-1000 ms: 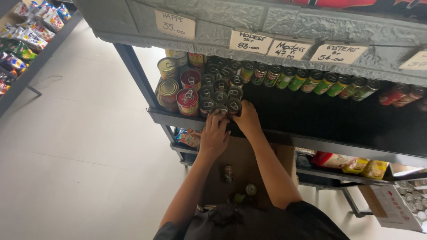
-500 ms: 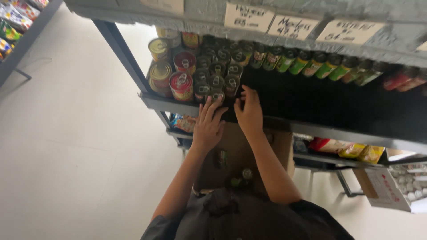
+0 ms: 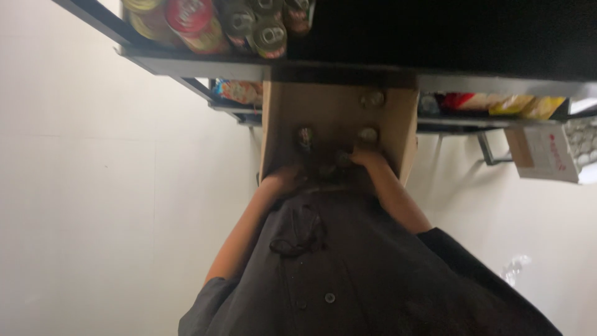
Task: Stocking canned food items from a cardboard box onto retail shelves.
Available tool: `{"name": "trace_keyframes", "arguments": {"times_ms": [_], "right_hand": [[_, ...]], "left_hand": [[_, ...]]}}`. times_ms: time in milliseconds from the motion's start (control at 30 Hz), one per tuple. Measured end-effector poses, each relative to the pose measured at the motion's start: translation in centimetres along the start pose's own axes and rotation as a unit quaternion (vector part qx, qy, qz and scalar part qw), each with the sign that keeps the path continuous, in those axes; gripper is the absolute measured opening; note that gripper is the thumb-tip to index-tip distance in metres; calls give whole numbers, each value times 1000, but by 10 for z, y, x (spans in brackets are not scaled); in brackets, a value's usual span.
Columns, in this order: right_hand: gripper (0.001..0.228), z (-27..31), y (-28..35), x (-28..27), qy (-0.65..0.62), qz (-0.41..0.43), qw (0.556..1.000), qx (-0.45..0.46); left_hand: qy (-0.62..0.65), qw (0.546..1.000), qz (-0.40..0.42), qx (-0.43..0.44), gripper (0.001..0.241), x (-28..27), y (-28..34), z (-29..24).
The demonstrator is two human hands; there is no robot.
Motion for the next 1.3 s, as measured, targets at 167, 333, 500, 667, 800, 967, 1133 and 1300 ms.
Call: {"name": "trace_keyframes", "arguments": {"times_ms": [167,333,500,667,800,967,1133,1300], "right_hand": [[68,-27,-29,8,-79,-1,996,42],[79,-39,-62,11,-144,-3,987,69],[91,-61,-83,28,-205,-3,973,104],[96,-81,-99,42,-231,-37,964,123],[86,-97,-105,56,-137,-102,985,-17],[84,-93,-93,61,-172,-101,978,-69],[91,-52,-80,34,-138,-120,983,-17],[80,-20,-68,84,-364,160,912,-103]], "left_hand": [[-97,976,146,-131,53,26,2,35],[-59,970,168,-168,57,27,6,36],[27,957,229,-178,60,37,11,36],[74,949,260,-161,62,53,20,41],[65,938,262,-219,65,37,23,24],[52,944,246,-212,67,45,19,38],[-15,960,174,-218,76,21,-1,33],[20,992,-113,-50,105,-70,-24,-62]]}}
Point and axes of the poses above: each hand's wrist, its own y-axis away from the middle knuckle, its own x-axis out of the palm, z = x × y, the point moved 5 cm from there along -y, towards the middle knuckle, and after that the axes turned 1 degree about x, right-handed, at the moved point
